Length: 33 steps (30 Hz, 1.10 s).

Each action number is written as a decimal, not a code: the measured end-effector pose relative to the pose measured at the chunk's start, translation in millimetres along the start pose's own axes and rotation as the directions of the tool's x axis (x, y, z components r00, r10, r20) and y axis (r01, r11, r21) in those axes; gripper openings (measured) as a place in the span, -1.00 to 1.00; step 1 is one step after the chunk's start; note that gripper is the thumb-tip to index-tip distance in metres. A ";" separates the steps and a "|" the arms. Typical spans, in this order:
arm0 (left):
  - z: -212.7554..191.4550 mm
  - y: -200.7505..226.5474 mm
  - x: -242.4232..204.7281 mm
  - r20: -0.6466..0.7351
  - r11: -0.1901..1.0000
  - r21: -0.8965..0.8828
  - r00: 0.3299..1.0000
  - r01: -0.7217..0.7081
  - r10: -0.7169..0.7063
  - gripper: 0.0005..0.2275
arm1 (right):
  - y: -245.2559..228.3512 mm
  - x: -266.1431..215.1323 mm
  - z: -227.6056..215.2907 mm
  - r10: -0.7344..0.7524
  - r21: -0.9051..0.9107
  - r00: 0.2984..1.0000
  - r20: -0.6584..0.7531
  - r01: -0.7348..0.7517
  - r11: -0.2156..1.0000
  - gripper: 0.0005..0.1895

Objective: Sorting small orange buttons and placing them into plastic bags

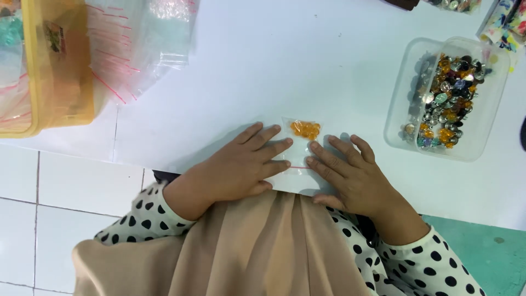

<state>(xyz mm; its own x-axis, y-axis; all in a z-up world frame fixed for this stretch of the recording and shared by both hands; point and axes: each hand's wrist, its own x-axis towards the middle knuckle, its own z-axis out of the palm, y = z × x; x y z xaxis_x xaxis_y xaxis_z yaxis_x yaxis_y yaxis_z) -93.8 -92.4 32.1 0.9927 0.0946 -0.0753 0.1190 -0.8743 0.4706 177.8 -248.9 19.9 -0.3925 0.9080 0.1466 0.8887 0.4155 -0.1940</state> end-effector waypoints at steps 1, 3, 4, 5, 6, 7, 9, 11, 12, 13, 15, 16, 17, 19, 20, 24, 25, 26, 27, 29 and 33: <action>4.6 1.5 -1.6 0.003 1.000 0.000 1.000 -0.001 0.001 -0.55 | -3.4 -2.8 1.6 0.003 0.002 1.000 -0.001 -0.003 1.000 -0.15; 12.6 3.5 -5.5 -0.073 1.000 -0.016 0.997 0.011 -0.012 -0.50 | -9.1 -5.9 4.8 0.028 -0.036 0.999 -0.038 -0.030 0.999 -0.12; 13.4 3.5 -6.0 -0.074 1.000 -0.011 0.997 0.013 -0.014 -0.50 | -13.7 -2.3 6.8 0.025 -0.036 0.999 -0.042 -0.026 0.999 -0.12; 14.8 4.2 -6.7 -0.101 1.000 -0.016 0.995 0.012 -0.013 -0.50 | -19.0 0.5 8.4 0.006 -0.037 0.998 -0.064 -0.008 0.999 -0.14; 16.4 4.9 -7.2 -0.128 1.000 -0.021 0.992 0.009 -0.012 -0.49 | -24.2 3.2 10.1 -0.013 -0.039 0.996 -0.085 0.010 0.999 -0.16; 19.6 4.3 -8.2 -0.126 1.000 -0.021 0.992 0.009 -0.012 -0.49 | -29.1 7.2 12.7 -0.012 -0.037 0.996 -0.086 0.009 0.999 -0.16; 25.0 1.0 -8.4 -0.156 1.000 0.009 0.988 -0.003 0.004 -0.54 | -37.0 16.4 18.0 -0.007 0.003 0.998 -0.055 0.007 1.000 -0.07; 23.6 1.5 -7.0 -0.153 1.000 0.020 0.988 0.001 0.002 -0.54 | -37.4 14.0 17.8 0.009 -0.032 0.999 -0.035 -0.010 0.999 -0.03; 23.6 2.0 -6.2 -0.152 1.000 0.027 0.988 0.009 -0.004 -0.54 | -37.8 12.3 17.9 0.023 -0.065 1.000 -0.012 -0.024 0.998 0.00; 24.3 2.0 -6.6 -0.149 1.000 0.023 0.989 0.004 -0.001 -0.54 | -37.4 9.4 17.1 0.029 -0.064 1.000 -0.009 -0.029 0.998 0.00; 25.2 1.3 -6.6 -0.145 1.000 0.022 0.989 0.013 -0.010 -0.51 | -35.3 4.6 15.3 0.070 -0.060 0.997 0.025 -0.068 0.996 0.02; 24.1 1.9 -5.8 -0.144 1.000 0.020 0.990 0.009 -0.006 -0.51 | -35.2 1.4 14.1 0.074 -0.062 0.997 0.026 -0.072 0.996 0.02; 23.1 2.4 -5.7 -0.137 1.000 0.027 0.990 0.016 -0.012 -0.51 | -34.2 -0.8 13.0 0.100 -0.074 0.994 0.045 -0.096 0.993 0.03; 24.1 2.5 -6.1 -0.131 0.999 0.032 0.991 0.023 -0.019 -0.50 | -32.3 -5.3 12.9 0.125 -0.085 0.990 0.064 -0.119 0.989 0.03; 26.1 2.2 -6.3 -0.138 0.999 0.034 0.990 0.026 -0.021 -0.50 | -31.2 -8.0 13.6 0.150 -0.078 0.986 0.077 -0.144 0.987 0.03; 22.7 4.6 -7.0 -0.161 0.999 0.033 0.987 0.024 -0.018 -0.53 | -31.8 -13.0 15.0 0.211 -0.058 0.974 0.075 -0.207 0.977 0.01; 24.4 4.6 -6.2 -0.164 0.999 0.032 0.986 0.025 -0.019 -0.53 | -32.3 -14.0 15.2 0.209 -0.060 0.975 0.077 -0.205 0.977 0.01; 25.9 4.6 -6.2 -0.181 1.000 0.028 0.983 0.011 -0.005 -0.52 | -33.6 -14.6 15.4 0.205 -0.053 0.977 0.063 -0.202 0.978 -0.02; 26.6 3.7 -6.9 -0.204 1.000 0.029 0.979 0.006 0.000 -0.51 | -32.4 -12.4 16.3 0.190 -0.047 0.981 0.046 -0.188 0.981 -0.05; 30.5 9.8 -5.8 -0.246 0.999 0.042 0.969 0.003 0.007 -0.51 | -38.2 -13.9 14.6 0.163 -0.065 0.987 0.003 -0.162 0.985 -0.08; 54.1 11.1 -6.9 -0.424 0.994 0.075 0.900 -0.077 0.102 -0.56 | -39.1 -12.9 21.5 0.047 -0.087 0.986 -0.157 -0.061 0.994 -0.22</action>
<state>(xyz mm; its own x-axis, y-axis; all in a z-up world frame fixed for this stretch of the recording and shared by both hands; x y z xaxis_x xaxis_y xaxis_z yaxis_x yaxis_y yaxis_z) -100.5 -128.4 -9.7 0.9145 0.1980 0.3529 0.0402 -0.9122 0.4077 143.0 -275.6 4.8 -0.3086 0.9065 0.2882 0.9282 0.3531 -0.1170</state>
